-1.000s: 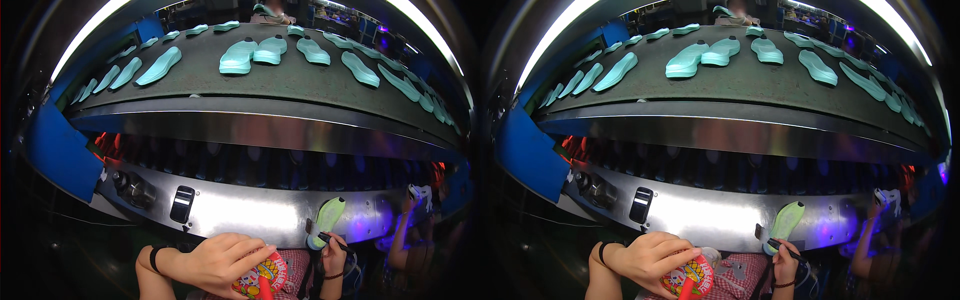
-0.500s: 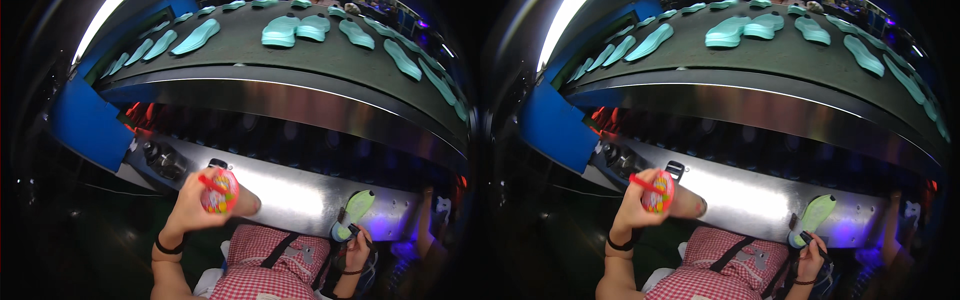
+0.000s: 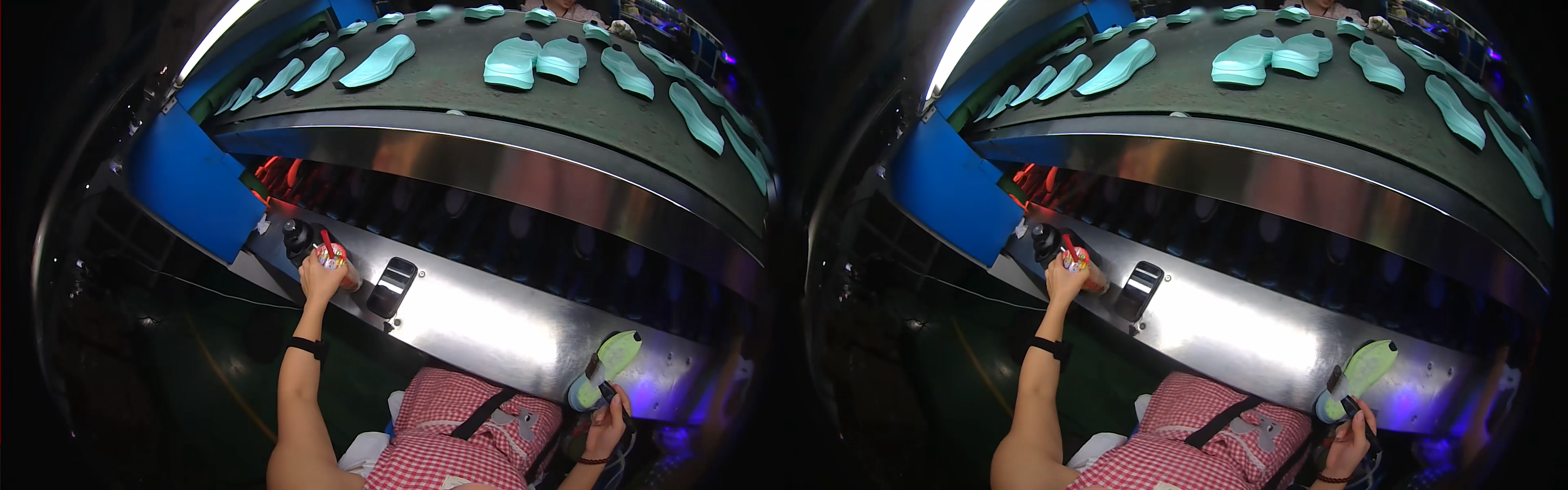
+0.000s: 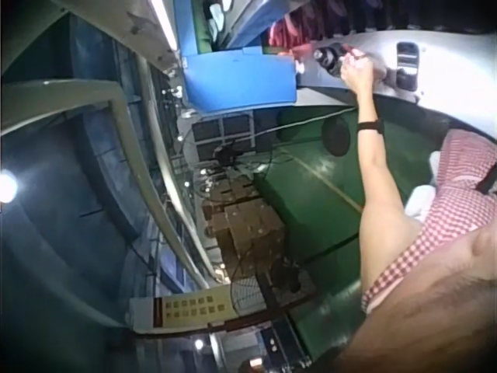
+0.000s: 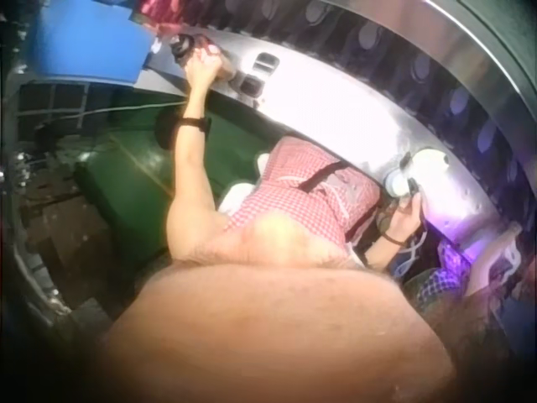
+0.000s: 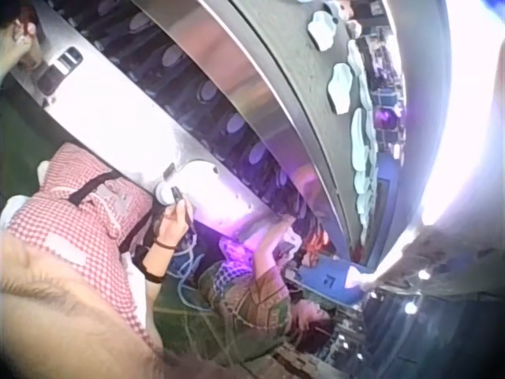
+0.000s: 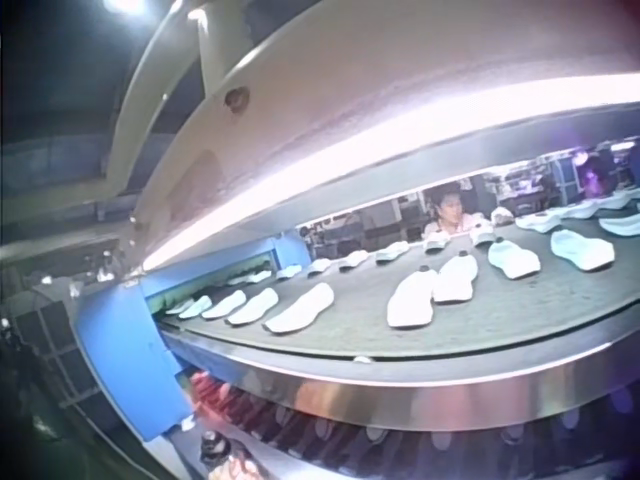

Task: Applying adhesive to shoe soles using a brush on a production line.

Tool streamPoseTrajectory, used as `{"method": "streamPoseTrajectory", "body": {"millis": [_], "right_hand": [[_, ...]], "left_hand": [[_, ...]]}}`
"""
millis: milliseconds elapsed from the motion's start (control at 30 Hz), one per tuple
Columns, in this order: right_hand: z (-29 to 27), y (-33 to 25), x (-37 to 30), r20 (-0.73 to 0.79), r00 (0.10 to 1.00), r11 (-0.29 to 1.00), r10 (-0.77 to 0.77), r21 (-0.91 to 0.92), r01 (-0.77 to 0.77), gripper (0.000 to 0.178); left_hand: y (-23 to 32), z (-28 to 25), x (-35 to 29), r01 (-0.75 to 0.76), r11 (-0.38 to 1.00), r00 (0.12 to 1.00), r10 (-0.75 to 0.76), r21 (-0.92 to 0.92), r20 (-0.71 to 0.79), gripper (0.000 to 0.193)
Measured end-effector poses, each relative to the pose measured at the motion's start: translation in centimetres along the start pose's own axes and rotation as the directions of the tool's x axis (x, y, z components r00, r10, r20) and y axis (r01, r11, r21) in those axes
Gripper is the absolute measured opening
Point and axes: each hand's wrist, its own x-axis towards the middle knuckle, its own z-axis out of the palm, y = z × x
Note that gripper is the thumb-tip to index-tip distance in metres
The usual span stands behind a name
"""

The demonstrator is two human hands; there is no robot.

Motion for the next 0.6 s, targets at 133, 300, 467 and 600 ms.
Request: {"method": "streamPoseTrajectory", "body": {"millis": [133, 300, 467, 600], "right_hand": [[0.3, 0.1, -0.1, -0.008, 1.000, 1.000, -0.013, -0.008, 0.013, 0.026], [0.5, 0.1, -0.2, -0.005, 1.000, 1.000, -0.007, 0.003, 0.007, 0.026], [-0.2, 0.4, 0.2, 0.001, 1.000, 1.000, -0.003, -0.010, 0.003, 0.026], [-0.2, 0.0, 0.4, 0.002, 1.000, 1.000, -0.009, -0.006, 0.009, 0.026]], "left_hand": [[-0.3, 0.6, 0.0, 0.038, 0.999, 0.998, -0.039, 0.023, 0.058, 0.080], [-0.4, 1.4, -0.7, 0.040, 0.999, 0.996, -0.039, -0.003, 0.074, 0.088], [-0.4, 0.6, -1.4, 0.085, 0.994, 0.993, -0.080, -0.065, 0.083, 0.086], [-2.7, -0.5, -0.3, -0.061, 0.953, 0.921, -0.061, -0.297, -0.385, 0.057]]}}
